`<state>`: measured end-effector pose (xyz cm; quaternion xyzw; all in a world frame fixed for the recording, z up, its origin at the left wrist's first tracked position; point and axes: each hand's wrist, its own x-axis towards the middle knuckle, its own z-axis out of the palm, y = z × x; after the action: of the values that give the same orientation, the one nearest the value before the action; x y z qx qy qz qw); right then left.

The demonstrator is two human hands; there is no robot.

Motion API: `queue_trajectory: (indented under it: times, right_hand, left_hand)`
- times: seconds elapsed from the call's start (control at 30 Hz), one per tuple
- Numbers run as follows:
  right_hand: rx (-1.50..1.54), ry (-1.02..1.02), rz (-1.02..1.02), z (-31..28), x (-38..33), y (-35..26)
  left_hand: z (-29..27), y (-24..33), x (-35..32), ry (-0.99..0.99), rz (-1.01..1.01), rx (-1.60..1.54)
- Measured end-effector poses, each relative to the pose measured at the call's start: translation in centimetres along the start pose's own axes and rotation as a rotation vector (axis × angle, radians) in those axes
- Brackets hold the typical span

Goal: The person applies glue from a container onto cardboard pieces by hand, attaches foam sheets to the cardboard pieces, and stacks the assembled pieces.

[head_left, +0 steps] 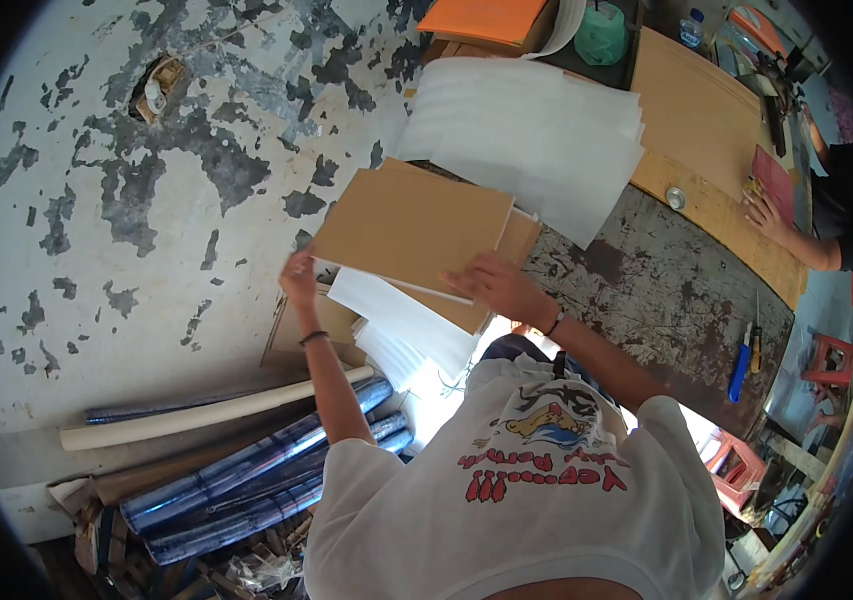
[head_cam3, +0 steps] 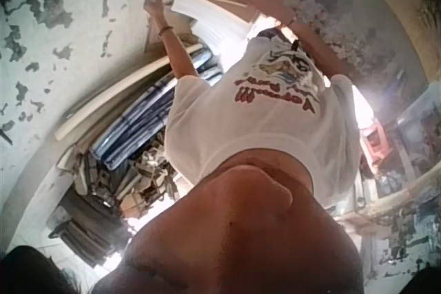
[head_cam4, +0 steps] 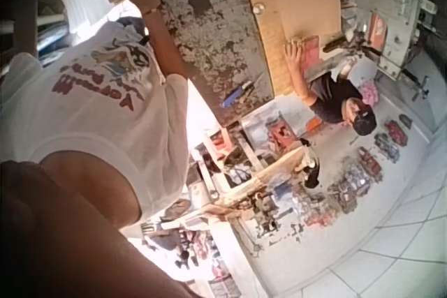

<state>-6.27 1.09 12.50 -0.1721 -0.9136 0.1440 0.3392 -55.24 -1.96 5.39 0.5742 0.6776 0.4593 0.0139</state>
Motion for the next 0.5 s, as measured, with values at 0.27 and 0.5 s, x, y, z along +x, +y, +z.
queue_trajectory:
  times: [0.27,0.5]
  right_hand:
    - [-0.032,-0.010,0.046,3.8,-2.5,-0.9]
    - [-0.032,0.021,-0.020,6.0,-3.1,-0.8]
  left_hand:
    - [8.7,0.3,-2.5,0.048,-0.367,-0.263]
    - [9.8,2.3,-1.7,0.161,-0.383,-0.219]
